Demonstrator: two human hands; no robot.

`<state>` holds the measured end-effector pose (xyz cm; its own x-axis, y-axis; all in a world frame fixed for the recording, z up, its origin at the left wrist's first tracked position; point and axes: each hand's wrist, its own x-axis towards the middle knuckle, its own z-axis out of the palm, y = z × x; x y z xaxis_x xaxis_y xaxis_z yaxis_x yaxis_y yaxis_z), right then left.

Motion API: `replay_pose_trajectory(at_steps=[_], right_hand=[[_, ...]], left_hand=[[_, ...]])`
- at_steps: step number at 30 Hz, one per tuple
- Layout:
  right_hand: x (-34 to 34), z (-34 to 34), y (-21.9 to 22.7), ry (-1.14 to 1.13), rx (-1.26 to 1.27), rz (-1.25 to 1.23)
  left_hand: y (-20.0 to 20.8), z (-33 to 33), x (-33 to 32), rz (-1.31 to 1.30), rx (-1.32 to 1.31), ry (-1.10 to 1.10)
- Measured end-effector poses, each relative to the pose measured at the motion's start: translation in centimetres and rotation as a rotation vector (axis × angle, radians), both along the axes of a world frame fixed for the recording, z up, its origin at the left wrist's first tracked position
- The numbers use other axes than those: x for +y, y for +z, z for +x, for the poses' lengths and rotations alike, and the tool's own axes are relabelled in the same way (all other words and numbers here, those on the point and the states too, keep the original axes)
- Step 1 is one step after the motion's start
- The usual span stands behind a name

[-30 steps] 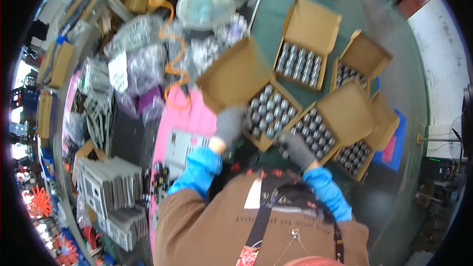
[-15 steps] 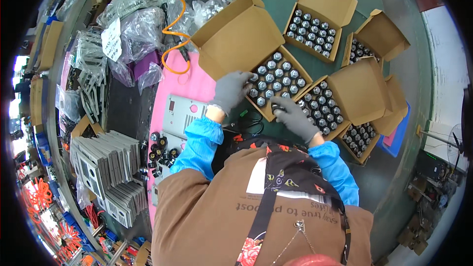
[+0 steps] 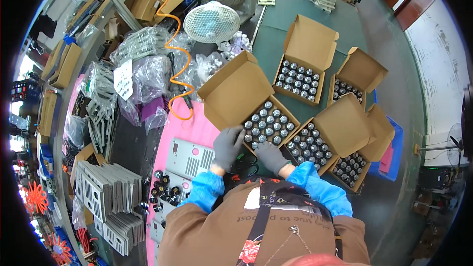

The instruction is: The person assembles small electronic components by placing black cylindrical parts into circular cutouts on gray metal plates. They then pack the assembled plates into cardboard boxes and arrange multiple small silver cylindrical items into separate boxes on the table.

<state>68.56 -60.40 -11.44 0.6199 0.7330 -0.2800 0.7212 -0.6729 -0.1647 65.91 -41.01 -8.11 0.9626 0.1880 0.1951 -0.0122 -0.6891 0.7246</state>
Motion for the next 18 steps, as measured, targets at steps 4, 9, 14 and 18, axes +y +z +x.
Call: replay_pose_trajectory(at_steps=[4,9,14,18], right_hand=[[-0.8,0.2,0.8,-0.044,0.009,0.199],[-3.7,1.8,2.8,-0.338,-0.221,0.395],[-6.5,6.7,0.7,-0.539,-0.343,0.290],[-6.1,7.7,1.6,-0.593,-0.110,0.131]], left_hand=[[0.0,-4.3,-0.8,-0.288,0.412,0.249],[-3.6,-4.2,-1.3,-0.217,0.396,0.244],[-6.4,0.8,-1.2,-0.105,0.294,0.271],[-5.5,5.2,0.4,-0.045,0.432,0.323]])
